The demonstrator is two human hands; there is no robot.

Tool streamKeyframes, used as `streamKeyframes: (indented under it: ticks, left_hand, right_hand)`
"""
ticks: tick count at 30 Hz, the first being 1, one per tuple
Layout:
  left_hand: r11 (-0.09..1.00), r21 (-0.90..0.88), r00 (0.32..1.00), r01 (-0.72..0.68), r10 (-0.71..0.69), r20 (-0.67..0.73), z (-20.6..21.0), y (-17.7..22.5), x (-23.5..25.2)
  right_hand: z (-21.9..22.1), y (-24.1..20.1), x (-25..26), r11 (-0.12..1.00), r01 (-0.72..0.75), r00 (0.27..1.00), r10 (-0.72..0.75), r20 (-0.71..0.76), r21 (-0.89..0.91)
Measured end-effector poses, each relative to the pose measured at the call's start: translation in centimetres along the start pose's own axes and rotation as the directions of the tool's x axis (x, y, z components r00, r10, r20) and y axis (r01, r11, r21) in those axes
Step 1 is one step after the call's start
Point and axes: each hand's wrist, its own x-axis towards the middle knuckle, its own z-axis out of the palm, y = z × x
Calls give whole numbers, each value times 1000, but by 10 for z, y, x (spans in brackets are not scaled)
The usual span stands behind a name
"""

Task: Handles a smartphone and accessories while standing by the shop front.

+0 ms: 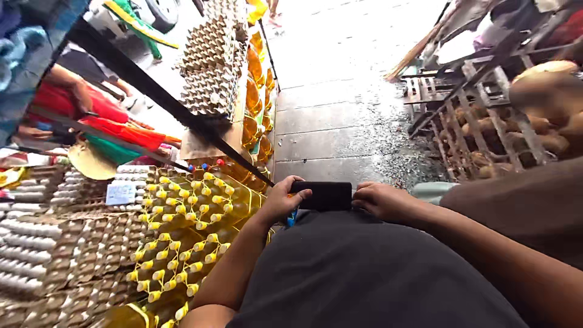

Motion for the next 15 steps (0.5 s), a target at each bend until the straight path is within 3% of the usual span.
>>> streamKeyframes:
  ticks: [4, 8, 10, 13, 15]
  left_hand:
    - [1000, -19, 1000, 9, -9, -10, -27, 0, 73]
    - [998, -63, 996, 16, -21, -89, -61, 11, 159]
    - [994, -111, 991, 20, -34, -133, -74, 26, 205]
    - [983, -182, 984, 1, -33, -173, -83, 49, 271]
    - [981, -196, 986, -7, -26, -162, -88, 63, 313]
  right_hand:
    - [-64, 44, 54, 1000, -30, 999, 30, 19, 1]
    - [-160, 103, 97, 998, 20, 965, -5, -262, 54]
    - [-210, 133, 112, 990, 1, 928, 53, -369, 144]
    - [-270, 172, 134, 948, -80, 906, 198, -374, 308]
    - [-298, 192, 151, 945, -83, 911, 200, -361, 315]
